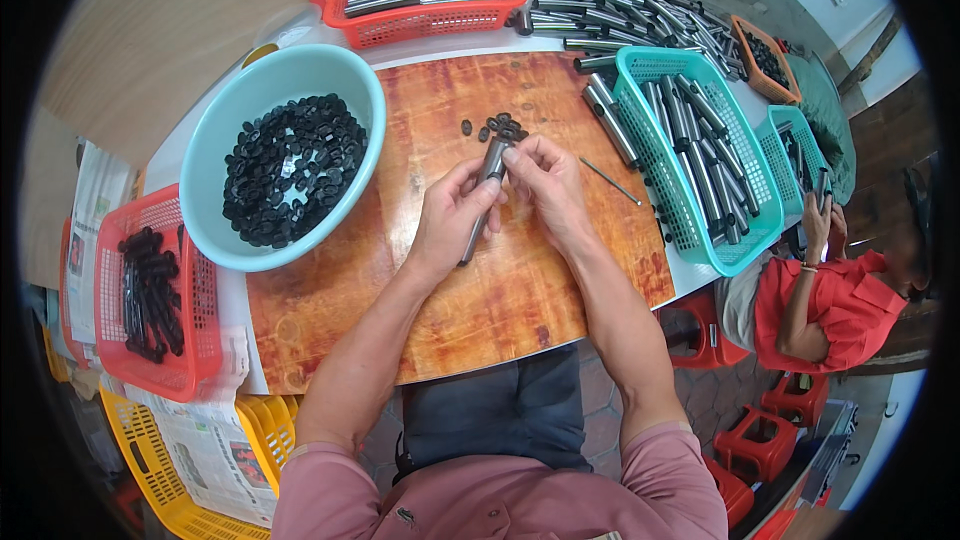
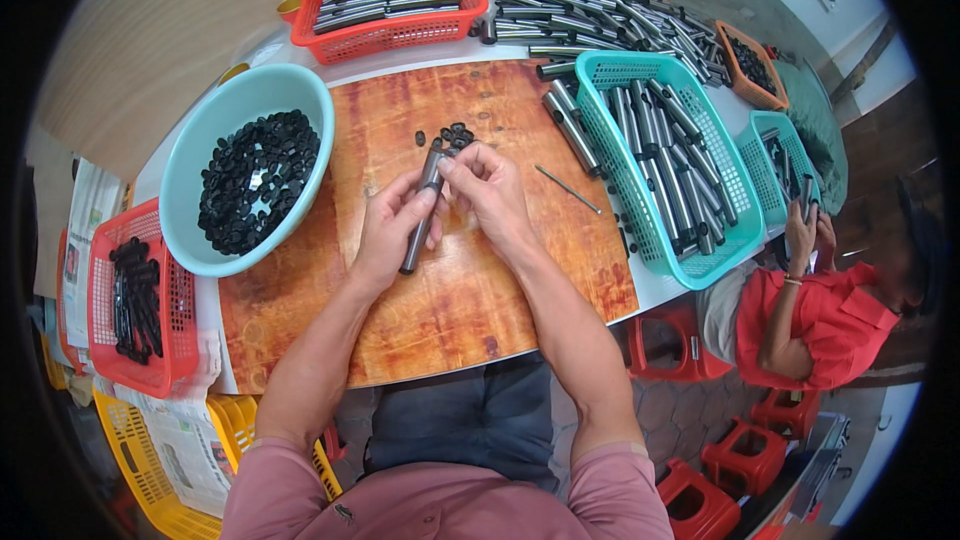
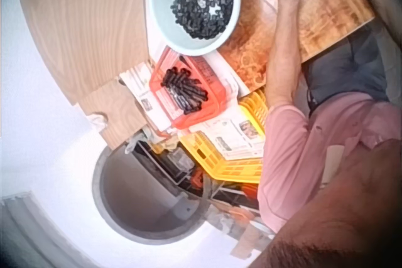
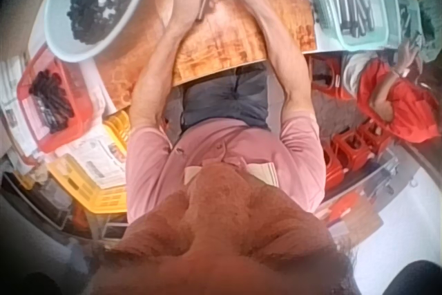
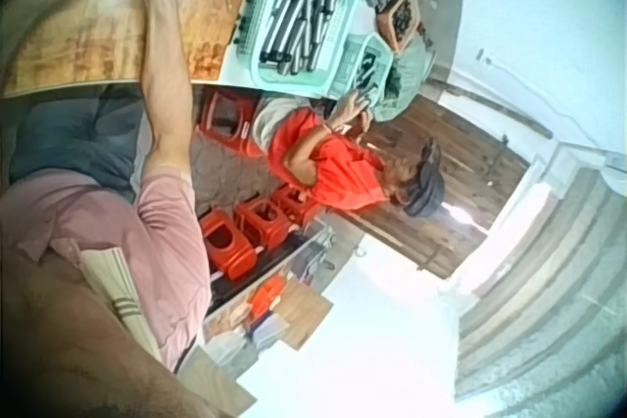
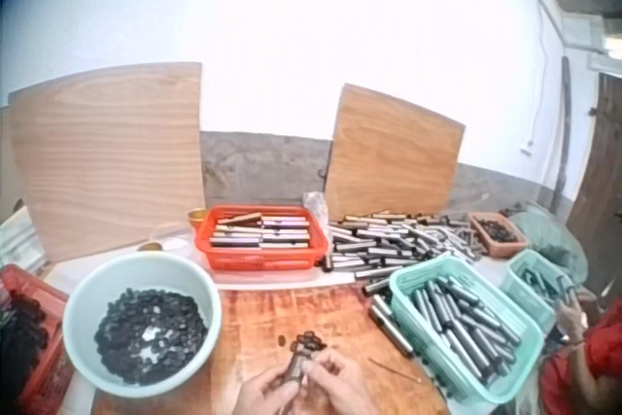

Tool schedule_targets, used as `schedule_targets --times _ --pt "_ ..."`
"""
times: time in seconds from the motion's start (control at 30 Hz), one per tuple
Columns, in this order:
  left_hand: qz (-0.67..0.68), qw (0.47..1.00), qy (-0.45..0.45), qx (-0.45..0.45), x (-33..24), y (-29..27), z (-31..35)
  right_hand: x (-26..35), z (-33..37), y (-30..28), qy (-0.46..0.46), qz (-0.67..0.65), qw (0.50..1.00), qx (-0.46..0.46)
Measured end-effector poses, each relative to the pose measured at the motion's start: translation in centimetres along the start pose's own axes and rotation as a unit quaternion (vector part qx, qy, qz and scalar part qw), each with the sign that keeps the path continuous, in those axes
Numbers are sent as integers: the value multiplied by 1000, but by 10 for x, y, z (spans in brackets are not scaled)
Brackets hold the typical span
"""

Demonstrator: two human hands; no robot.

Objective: The person repeatedly picks up cylindrical metal rods and small black circular pieces from a table, inserts the black pieces into the rods, and places the assembled units into a yellow basket. The process is repeated continuously throughout the clip.

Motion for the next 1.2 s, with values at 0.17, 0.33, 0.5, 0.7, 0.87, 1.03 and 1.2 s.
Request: schedule_targets --times 0.17,0.33,0.5,0.7,0.87,1.03,1.2 --pt "115 988 -104 27 13 10 6 13 3 5 -57 50 997 -20" --pt "167 974 -150 35 19 12 9 3 -1 7 -35 43 998 21" --pt "193 962 -188 52 18 18 13 1 1 8 -34 10 999 18" --pt "174 964 -191 57 22 15 14 1 1 13 -46 -8 998 43" --pt "144 974 -168 52 19 17 13 1 1 11 -49 -10 998 44" --pt "84 984 -133 78 18 17 11 9 5 9 -90 -2 995 50" --pt "0 991 -116 68 8 14 4 12 4 0 -81 -34 996 35"
Point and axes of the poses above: each hand's wrist, its own z-axis away from the middle knuckle, its own y-axis out of the palm, x = y × z, the point moved 9 cm from there along -z, towards the middle knuckle, and after that the axes turned 8 degrees about y, right-handed, at the moved point
